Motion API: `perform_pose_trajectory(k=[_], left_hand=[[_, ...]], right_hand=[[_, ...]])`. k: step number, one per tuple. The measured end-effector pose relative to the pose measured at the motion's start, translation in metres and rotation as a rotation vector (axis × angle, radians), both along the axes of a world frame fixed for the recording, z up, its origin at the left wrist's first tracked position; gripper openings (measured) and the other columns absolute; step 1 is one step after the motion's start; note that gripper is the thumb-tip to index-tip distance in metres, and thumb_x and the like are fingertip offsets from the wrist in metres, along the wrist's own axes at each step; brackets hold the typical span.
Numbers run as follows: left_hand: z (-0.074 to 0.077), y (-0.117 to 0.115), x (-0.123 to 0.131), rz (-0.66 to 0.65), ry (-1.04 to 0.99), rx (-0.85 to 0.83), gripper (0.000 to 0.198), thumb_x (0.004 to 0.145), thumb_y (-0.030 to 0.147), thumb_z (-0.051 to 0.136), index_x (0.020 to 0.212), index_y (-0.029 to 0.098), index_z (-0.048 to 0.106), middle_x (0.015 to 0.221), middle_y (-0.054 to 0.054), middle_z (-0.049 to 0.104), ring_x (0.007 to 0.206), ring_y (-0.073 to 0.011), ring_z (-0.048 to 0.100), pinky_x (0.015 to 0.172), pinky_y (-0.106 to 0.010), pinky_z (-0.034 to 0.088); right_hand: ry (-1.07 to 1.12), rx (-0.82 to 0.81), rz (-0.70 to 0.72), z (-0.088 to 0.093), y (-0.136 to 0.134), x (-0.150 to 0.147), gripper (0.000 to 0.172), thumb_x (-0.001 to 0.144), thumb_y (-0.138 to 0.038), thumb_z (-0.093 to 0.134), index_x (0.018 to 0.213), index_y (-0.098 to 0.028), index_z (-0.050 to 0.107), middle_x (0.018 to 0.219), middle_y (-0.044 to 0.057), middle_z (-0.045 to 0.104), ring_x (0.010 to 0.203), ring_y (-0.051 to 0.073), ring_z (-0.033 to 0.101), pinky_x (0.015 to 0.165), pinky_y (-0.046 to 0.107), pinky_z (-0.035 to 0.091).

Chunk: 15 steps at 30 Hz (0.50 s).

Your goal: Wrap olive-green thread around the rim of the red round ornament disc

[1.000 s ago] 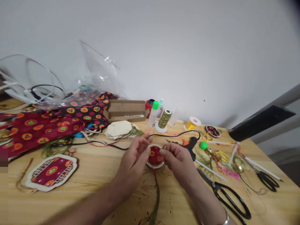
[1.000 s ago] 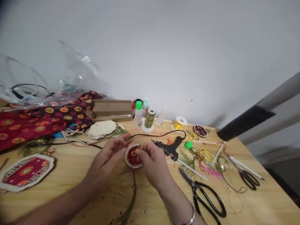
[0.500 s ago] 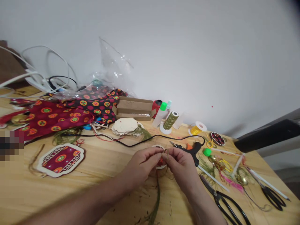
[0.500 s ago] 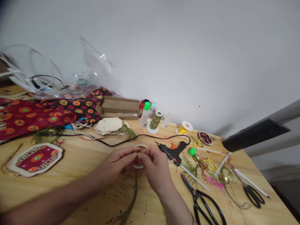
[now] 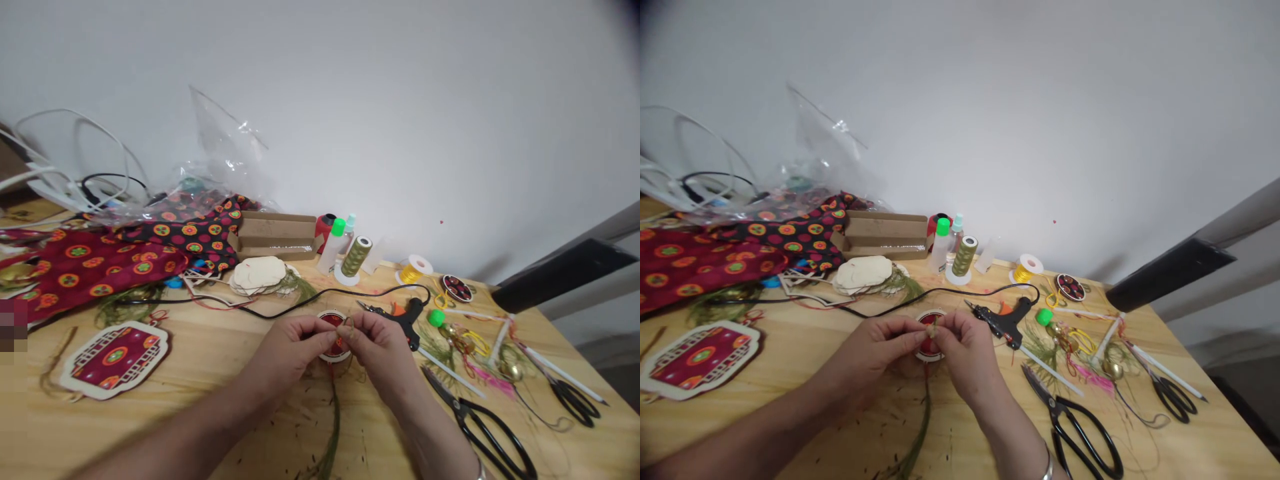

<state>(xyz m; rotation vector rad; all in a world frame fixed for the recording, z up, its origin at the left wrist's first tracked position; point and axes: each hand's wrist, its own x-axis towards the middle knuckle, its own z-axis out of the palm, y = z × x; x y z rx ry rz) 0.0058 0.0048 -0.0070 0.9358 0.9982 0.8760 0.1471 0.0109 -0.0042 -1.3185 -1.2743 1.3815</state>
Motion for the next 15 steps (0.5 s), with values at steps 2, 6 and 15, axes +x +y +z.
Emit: perform_pose_trajectory(k=[2, 6, 15], left_hand=[[-0.0012, 0.0004, 0.0001, 0.002, -0.050, -0.054, 0.014, 0.068, 0.027, 0.065, 0.071, 0.014, 0.069, 0.073, -0.004, 0.068, 0.068, -0.0156, 0.058, 0.062, -0.024, 0.042], [-0.0007, 0.0014, -0.0005, 0.008, -0.094, -0.112, 0.012, 0.066, 0.025, 0.068, 0.068, 0.013, 0.069, 0.069, -0.004, 0.067, 0.063, -0.0125, 0.055, 0.057, -0.021, 0.039], [0.0006, 0.0035, -0.0010, -0.021, -0.112, -0.190, 0.012, 0.064, 0.023, 0.070, 0.066, 0.012, 0.070, 0.061, -0.002, 0.063, 0.044, -0.0032, 0.036, 0.038, -0.015, 0.018]], right_hand=[[0.019, 0.001, -0.001, 0.0013, 0.0000, -0.0008, 0.015, 0.067, -0.023, 0.061, 0.057, -0.013, 0.055, 0.051, -0.002, 0.055, 0.048, 0.008, 0.044, 0.048, 0.020, 0.034], [0.051, -0.028, -0.013, 0.0036, -0.0004, -0.0012, 0.014, 0.065, -0.022, 0.062, 0.057, -0.014, 0.054, 0.049, -0.003, 0.055, 0.045, 0.006, 0.043, 0.045, 0.018, 0.032], [0.138, -0.088, -0.013, 0.0099, -0.0010, -0.0008, 0.017, 0.061, -0.024, 0.067, 0.058, -0.013, 0.054, 0.048, -0.004, 0.055, 0.041, 0.004, 0.042, 0.039, 0.016, 0.027]])
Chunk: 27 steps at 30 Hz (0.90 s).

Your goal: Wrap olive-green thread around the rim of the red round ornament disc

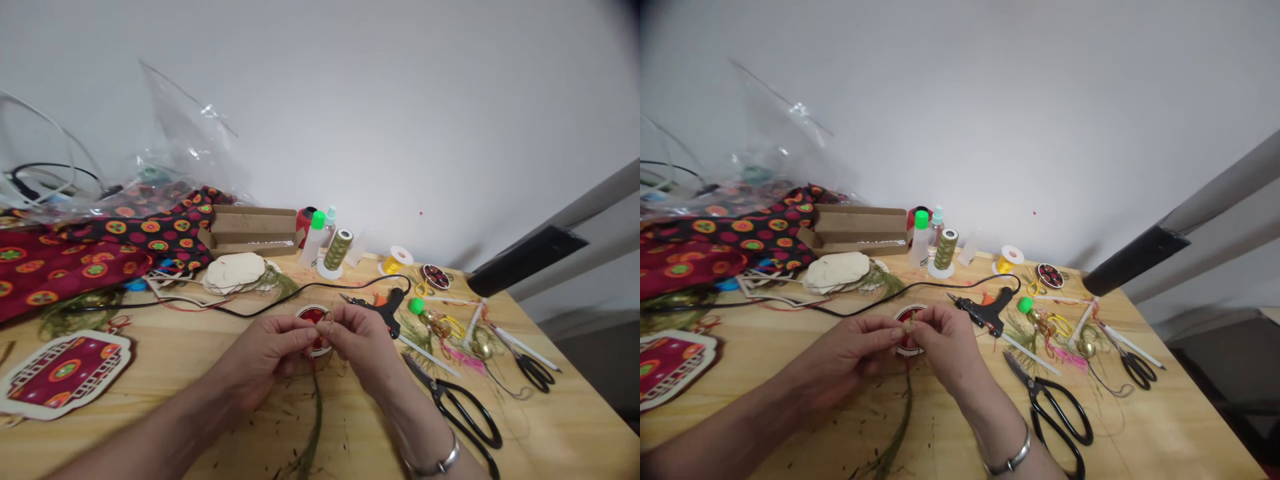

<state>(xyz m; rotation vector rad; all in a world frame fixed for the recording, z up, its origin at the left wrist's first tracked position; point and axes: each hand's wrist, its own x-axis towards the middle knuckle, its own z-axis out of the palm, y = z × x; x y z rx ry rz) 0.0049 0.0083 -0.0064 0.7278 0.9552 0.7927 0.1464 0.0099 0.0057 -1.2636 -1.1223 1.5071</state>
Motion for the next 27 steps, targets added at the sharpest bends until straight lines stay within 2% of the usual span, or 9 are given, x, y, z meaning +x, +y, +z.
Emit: perform_pose_trajectory(k=[7, 12, 16, 19, 22, 25, 27], left_hand=[[0.002, -0.001, 0.000, 0.000, 0.010, 0.023, 0.016, 0.063, 0.026, 0.069, 0.063, 0.011, 0.069, 0.053, 0.001, 0.054, 0.040, -0.0026, 0.028, 0.038, -0.018, 0.013], [-0.001, -0.002, 0.001, 0.035, 0.002, 0.021, 0.014, 0.064, 0.024, 0.067, 0.062, 0.011, 0.068, 0.052, 0.000, 0.056, 0.039, -0.0028, 0.029, 0.038, -0.019, 0.012], [0.001, -0.003, 0.002, 0.059, -0.050, 0.017, 0.011, 0.065, 0.022, 0.066, 0.059, 0.013, 0.067, 0.053, 0.001, 0.058, 0.038, -0.0034, 0.034, 0.039, -0.019, 0.018], [0.003, -0.003, 0.001, 0.081, -0.060, 0.029, 0.011, 0.066, 0.020, 0.065, 0.057, 0.014, 0.067, 0.052, 0.002, 0.059, 0.039, -0.0052, 0.038, 0.041, -0.019, 0.025], [0.002, -0.002, 0.001, 0.116, -0.067, 0.053, 0.009, 0.066, 0.019, 0.065, 0.060, 0.014, 0.069, 0.054, 0.000, 0.062, 0.044, -0.0079, 0.046, 0.045, -0.020, 0.033], [0.000, -0.001, 0.001, 0.146, -0.103, 0.058, 0.008, 0.065, 0.019, 0.066, 0.062, 0.013, 0.069, 0.058, -0.002, 0.065, 0.053, -0.0104, 0.054, 0.053, -0.020, 0.039], [0.000, -0.001, 0.001, 0.157, -0.135, 0.055, 0.008, 0.065, 0.020, 0.067, 0.063, 0.012, 0.068, 0.062, -0.003, 0.067, 0.059, -0.0128, 0.057, 0.060, -0.022, 0.042]], right_hand=[[-0.038, 0.027, 0.021, 0.001, -0.001, 0.001, 0.014, 0.064, -0.021, 0.064, 0.057, -0.013, 0.055, 0.048, -0.004, 0.055, 0.039, 0.003, 0.037, 0.037, 0.016, 0.023], [-0.072, 0.042, 0.022, -0.002, -0.001, 0.000, 0.017, 0.065, -0.025, 0.065, 0.057, -0.013, 0.055, 0.048, -0.004, 0.053, 0.039, 0.004, 0.034, 0.037, 0.017, 0.022], [-0.082, 0.070, 0.071, -0.005, -0.002, 0.001, 0.019, 0.071, -0.030, 0.061, 0.062, -0.014, 0.056, 0.051, -0.003, 0.051, 0.041, 0.004, 0.031, 0.039, 0.018, 0.022], [-0.123, 0.093, 0.098, -0.006, -0.003, 0.003, 0.019, 0.077, -0.032, 0.054, 0.073, -0.015, 0.059, 0.050, -0.005, 0.046, 0.042, 0.005, 0.030, 0.041, 0.018, 0.023], [-0.274, 0.219, 0.140, -0.004, -0.003, 0.006, 0.022, 0.083, -0.031, 0.047, 0.079, -0.015, 0.062, 0.055, -0.002, 0.050, 0.049, 0.009, 0.039, 0.046, 0.020, 0.030], [-0.505, 0.382, 0.131, -0.001, -0.003, 0.010, 0.022, 0.082, -0.028, 0.048, 0.072, -0.016, 0.063, 0.065, 0.002, 0.059, 0.061, 0.013, 0.049, 0.056, 0.022, 0.037], [-0.637, 0.431, 0.100, 0.001, -0.005, 0.012, 0.023, 0.081, -0.028, 0.049, 0.067, -0.016, 0.062, 0.063, 0.002, 0.060, 0.058, 0.013, 0.049, 0.054, 0.022, 0.036]])
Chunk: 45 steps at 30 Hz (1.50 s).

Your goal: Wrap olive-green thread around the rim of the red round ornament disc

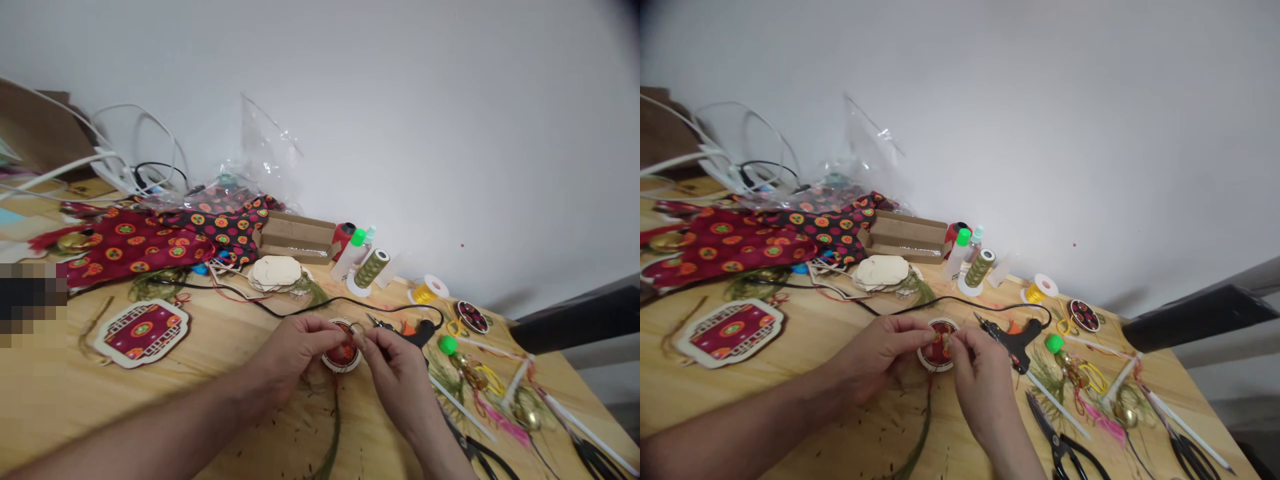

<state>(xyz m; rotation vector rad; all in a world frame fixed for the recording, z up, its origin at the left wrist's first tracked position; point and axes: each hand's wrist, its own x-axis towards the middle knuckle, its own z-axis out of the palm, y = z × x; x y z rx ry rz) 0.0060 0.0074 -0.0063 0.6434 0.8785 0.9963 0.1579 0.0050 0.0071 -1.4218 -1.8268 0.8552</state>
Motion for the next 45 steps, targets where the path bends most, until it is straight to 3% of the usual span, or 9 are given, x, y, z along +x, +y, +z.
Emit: perform_pose_trajectory(k=[5, 12, 15, 19, 24, 26, 30, 35, 45], left_hand=[[0.000, -0.001, -0.001, 0.038, -0.009, 0.022, 0.012, 0.066, 0.023, 0.066, 0.068, 0.011, 0.067, 0.063, -0.003, 0.067, 0.058, -0.0131, 0.058, 0.060, -0.024, 0.043], [-0.006, 0.000, -0.004, 0.003, 0.017, -0.062, 0.016, 0.069, 0.027, 0.065, 0.065, 0.012, 0.062, 0.055, 0.001, 0.060, 0.038, -0.0039, 0.042, 0.039, -0.017, 0.028], [-0.007, 0.001, -0.004, -0.018, -0.029, -0.071, 0.020, 0.069, 0.025, 0.063, 0.057, 0.012, 0.057, 0.044, 0.006, 0.049, 0.034, -0.0018, 0.033, 0.036, -0.015, 0.022], [-0.003, 0.001, -0.002, -0.007, -0.061, -0.100, 0.014, 0.066, 0.018, 0.065, 0.057, 0.013, 0.056, 0.047, 0.006, 0.050, 0.037, -0.0025, 0.037, 0.038, -0.015, 0.023], [-0.001, 0.001, -0.002, -0.006, -0.006, -0.060, 0.019, 0.068, 0.020, 0.065, 0.054, 0.013, 0.055, 0.047, 0.005, 0.049, 0.041, -0.0030, 0.038, 0.037, -0.015, 0.020], [-0.005, 0.001, -0.002, -0.011, 0.047, -0.062, 0.018, 0.069, 0.024, 0.065, 0.057, 0.013, 0.057, 0.044, 0.007, 0.044, 0.037, -0.0024, 0.030, 0.035, -0.016, 0.014], [-0.010, 0.000, -0.001, -0.030, 0.075, -0.023, 0.017, 0.069, 0.025, 0.065, 0.059, 0.014, 0.058, 0.044, 0.008, 0.040, 0.037, -0.0027, 0.028, 0.036, -0.016, 0.014], [0.001, -0.003, 0.002, -0.133, 0.060, 0.008, 0.017, 0.070, 0.022, 0.061, 0.056, 0.013, 0.061, 0.054, -0.001, 0.060, 0.045, -0.0071, 0.046, 0.043, -0.017, 0.028], [0.006, -0.005, 0.004, -0.067, 0.226, -0.057, 0.010, 0.065, 0.021, 0.067, 0.059, 0.013, 0.067, 0.046, 0.004, 0.056, 0.035, -0.0022, 0.028, 0.035, -0.018, 0.014]], right_hand=[[-0.191, 0.197, 0.018, -0.001, -0.012, -0.007, 0.021, 0.082, -0.026, 0.049, 0.066, -0.017, 0.060, 0.057, 0.001, 0.058, 0.051, 0.012, 0.048, 0.049, 0.022, 0.032], [-0.567, 0.650, 0.256, -0.020, -0.022, -0.019, 0.020, 0.080, -0.012, 0.045, 0.062, -0.017, 0.053, 0.056, 0.003, 0.055, 0.050, 0.014, 0.046, 0.048, 0.028, 0.025], [-0.635, 0.696, 0.360, -0.016, -0.024, -0.019, 0.017, 0.076, -0.006, 0.044, 0.065, -0.017, 0.054, 0.059, 0.004, 0.055, 0.051, 0.016, 0.045, 0.048, 0.029, 0.025], [-0.289, 0.509, 0.468, 0.000, -0.023, -0.013, 0.016, 0.076, -0.015, 0.047, 0.063, -0.017, 0.055, 0.067, 0.004, 0.057, 0.065, 0.016, 0.050, 0.058, 0.028, 0.036], [0.276, 0.128, -0.089, 0.001, -0.006, -0.010, 0.022, 0.080, -0.021, 0.048, 0.061, -0.016, 0.057, 0.075, 0.006, 0.058, 0.073, 0.016, 0.054, 0.067, 0.028, 0.042], [0.483, -0.158, -0.104, -0.004, 0.001, -0.011, 0.011, 0.074, -0.027, 0.057, 0.074, -0.016, 0.058, 0.076, 0.005, 0.060, 0.067, 0.015, 0.055, 0.063, 0.027, 0.045], [0.741, -0.442, -0.033, -0.010, 0.004, -0.015, 0.025, 0.068, -0.035, 0.063, 0.083, -0.016, 0.056, 0.069, 0.002, 0.061, 0.062, 0.014, 0.058, 0.063, 0.029, 0.047], [0.748, -0.514, -0.012, -0.005, 0.001, -0.017, 0.023, 0.064, -0.031, 0.067, 0.078, -0.015, 0.056, 0.053, -0.005, 0.052, 0.039, 0.006, 0.043, 0.040, 0.019, 0.036], [0.671, -0.376, -0.129, -0.005, 0.003, -0.015, 0.017, 0.060, -0.026, 0.068, 0.056, -0.013, 0.057, 0.049, -0.004, 0.051, 0.045, 0.006, 0.039, 0.044, 0.019, 0.031]])
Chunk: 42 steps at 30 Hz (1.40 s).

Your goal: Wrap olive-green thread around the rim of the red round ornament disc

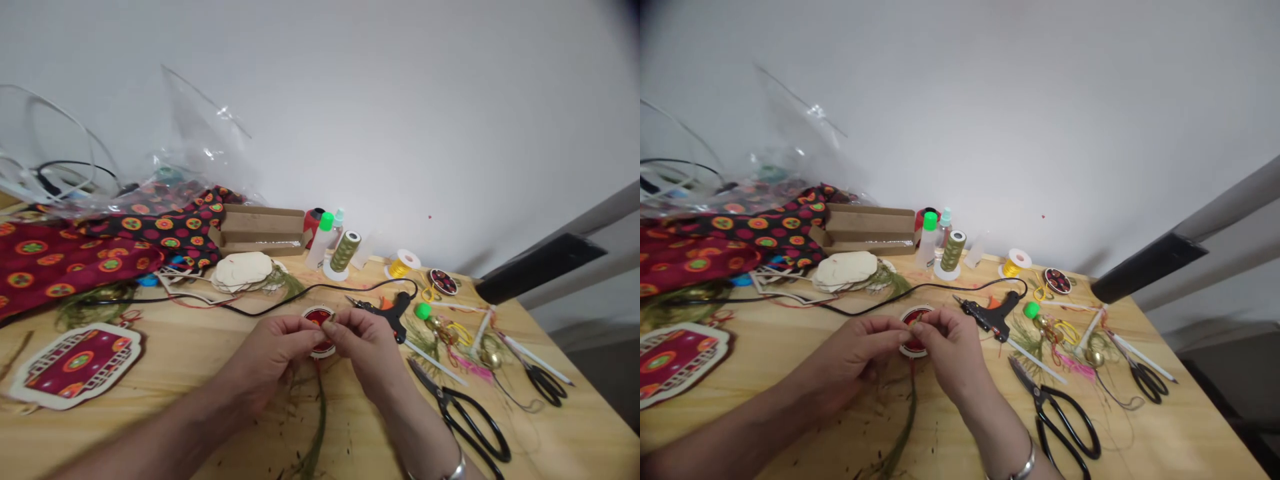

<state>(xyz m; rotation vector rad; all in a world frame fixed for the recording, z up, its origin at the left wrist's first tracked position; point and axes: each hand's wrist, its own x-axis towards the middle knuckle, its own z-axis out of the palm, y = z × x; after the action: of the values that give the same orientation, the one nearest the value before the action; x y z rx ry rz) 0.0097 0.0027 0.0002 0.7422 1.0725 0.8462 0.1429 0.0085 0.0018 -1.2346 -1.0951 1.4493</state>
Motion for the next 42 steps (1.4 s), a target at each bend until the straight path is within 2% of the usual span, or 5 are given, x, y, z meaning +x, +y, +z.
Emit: perform_pose_trajectory(k=[9, 16, 27, 35, 42], left_hand=[[-0.0036, 0.0014, -0.0021, -0.035, -0.024, 0.013, 0.014, 0.065, 0.028, 0.068, 0.066, 0.014, 0.070, 0.045, 0.005, 0.055, 0.037, -0.0030, 0.028, 0.036, -0.018, 0.016], [-0.0014, 0.0007, -0.0006, -0.041, -0.105, 0.039, 0.008, 0.067, 0.020, 0.066, 0.063, 0.015, 0.070, 0.061, 0.001, 0.066, 0.055, -0.0072, 0.052, 0.049, -0.015, 0.033], [-0.0035, 0.0000, -0.0019, -0.037, -0.069, 0.047, 0.011, 0.067, 0.022, 0.067, 0.060, 0.014, 0.068, 0.047, 0.006, 0.055, 0.038, -0.0022, 0.029, 0.039, -0.017, 0.020], [0.0003, 0.0006, -0.0030, -0.059, 0.076, 0.157, 0.012, 0.066, 0.026, 0.068, 0.062, 0.015, 0.070, 0.056, 0.003, 0.061, 0.057, -0.0086, 0.049, 0.058, -0.017, 0.035], [-0.0079, 0.0003, -0.0013, -0.044, -0.138, 0.062, 0.009, 0.068, 0.022, 0.066, 0.065, 0.014, 0.069, 0.069, -0.002, 0.068, 0.067, -0.0135, 0.056, 0.064, -0.021, 0.040]], right_hand=[[-0.089, 0.060, 0.028, 0.0007, 0.0006, 0.0050, 0.017, 0.066, -0.023, 0.062, 0.055, -0.013, 0.055, 0.049, -0.005, 0.046, 0.047, 0.006, 0.035, 0.045, 0.018, 0.028], [-0.091, 0.043, 0.028, 0.0041, 0.0004, 0.0055, 0.016, 0.066, -0.022, 0.062, 0.054, -0.014, 0.055, 0.046, -0.006, 0.044, 0.044, 0.005, 0.032, 0.044, 0.019, 0.027], [-0.086, 0.063, 0.019, 0.0052, 0.0001, 0.0067, 0.015, 0.067, -0.021, 0.062, 0.055, -0.014, 0.057, 0.046, -0.006, 0.047, 0.043, 0.005, 0.034, 0.044, 0.018, 0.028], [-0.124, 0.068, 0.026, 0.0027, 0.0014, 0.0078, 0.018, 0.067, -0.022, 0.062, 0.053, -0.013, 0.054, 0.048, -0.004, 0.049, 0.047, 0.006, 0.037, 0.048, 0.020, 0.031], [-0.137, 0.017, 0.123, 0.0075, 0.0031, 0.0104, 0.009, 0.068, -0.019, 0.060, 0.070, -0.012, 0.063, 0.054, -0.004, 0.051, 0.047, 0.005, 0.036, 0.047, 0.018, 0.030]])
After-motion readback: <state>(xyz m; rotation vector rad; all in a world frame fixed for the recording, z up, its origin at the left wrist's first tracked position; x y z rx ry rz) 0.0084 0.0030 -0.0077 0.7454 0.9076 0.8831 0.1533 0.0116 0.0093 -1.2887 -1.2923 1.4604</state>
